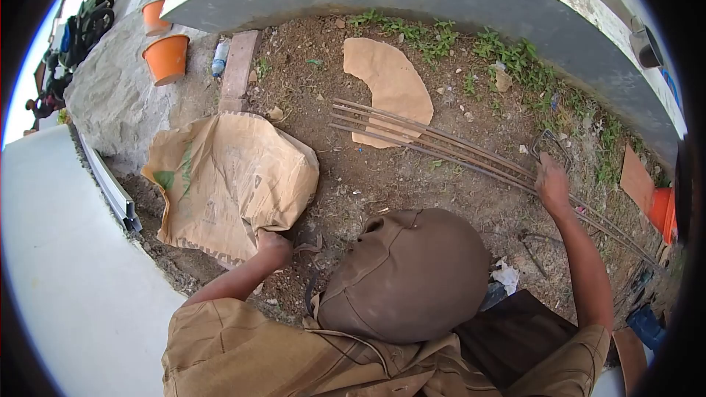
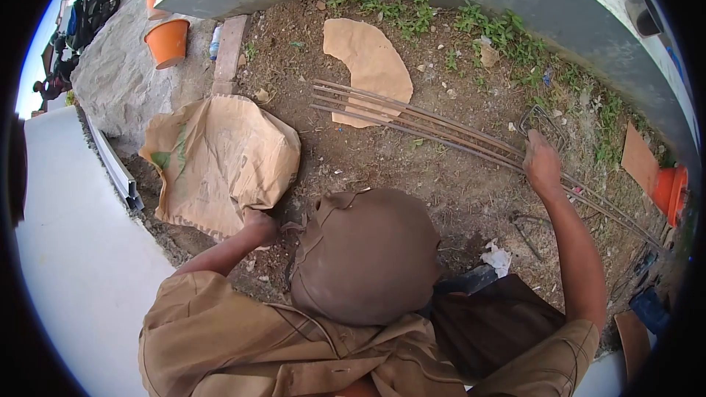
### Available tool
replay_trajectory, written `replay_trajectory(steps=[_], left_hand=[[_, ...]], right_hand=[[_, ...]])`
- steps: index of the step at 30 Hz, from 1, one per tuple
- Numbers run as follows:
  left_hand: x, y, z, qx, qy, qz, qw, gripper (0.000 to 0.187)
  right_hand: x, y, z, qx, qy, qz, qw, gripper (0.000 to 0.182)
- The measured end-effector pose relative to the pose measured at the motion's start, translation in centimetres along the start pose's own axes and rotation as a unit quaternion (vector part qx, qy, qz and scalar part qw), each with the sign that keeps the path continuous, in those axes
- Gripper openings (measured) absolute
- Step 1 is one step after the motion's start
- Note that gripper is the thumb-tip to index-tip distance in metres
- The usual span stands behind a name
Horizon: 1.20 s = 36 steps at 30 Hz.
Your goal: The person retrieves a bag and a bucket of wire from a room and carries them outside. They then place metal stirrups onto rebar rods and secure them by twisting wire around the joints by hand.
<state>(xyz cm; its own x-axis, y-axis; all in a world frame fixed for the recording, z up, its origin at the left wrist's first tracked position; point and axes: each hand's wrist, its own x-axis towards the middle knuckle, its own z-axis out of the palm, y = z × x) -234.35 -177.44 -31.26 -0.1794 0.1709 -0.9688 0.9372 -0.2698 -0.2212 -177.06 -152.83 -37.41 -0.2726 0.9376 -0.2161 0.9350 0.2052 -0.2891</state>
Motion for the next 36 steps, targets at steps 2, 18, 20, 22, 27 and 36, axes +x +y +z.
replay_trajectory(steps=[2, 18, 20, 22, 27, 36], left_hand=[[1.5, -1.5, 3.6, -0.046, 0.032, 0.020, 0.998, 0.025], [0.6, 18.1, -27.9, -0.868, 0.019, 0.373, 0.328, 0.039], [1.8, 17.2, -27.7, -0.855, 0.024, 0.388, 0.344, 0.042], [2.0, 16.5, -27.4, -0.853, 0.033, 0.394, 0.341, 0.038], [2.5, 16.4, -26.9, -0.837, 0.075, 0.389, 0.379, 0.021], [0.7, 5.4, -24.5, -0.872, 0.159, 0.366, 0.284, 0.019]], right_hand=[[-0.3, 0.4, 0.0, 0.013, 0.023, 0.011, 1.000, 0.014], [3.5, -20.7, -1.5, 0.392, -0.030, 0.047, 0.918, 0.018], [3.7, -20.7, -0.7, 0.387, -0.024, 0.041, 0.921, 0.027], [2.8, -21.6, -0.1, 0.400, -0.004, 0.027, 0.916, 0.041], [3.4, -20.6, -1.4, 0.351, -0.130, 0.004, 0.927, 0.058], [4.8, -12.3, -1.0, 0.128, -0.118, -0.057, 0.983, 0.062]])
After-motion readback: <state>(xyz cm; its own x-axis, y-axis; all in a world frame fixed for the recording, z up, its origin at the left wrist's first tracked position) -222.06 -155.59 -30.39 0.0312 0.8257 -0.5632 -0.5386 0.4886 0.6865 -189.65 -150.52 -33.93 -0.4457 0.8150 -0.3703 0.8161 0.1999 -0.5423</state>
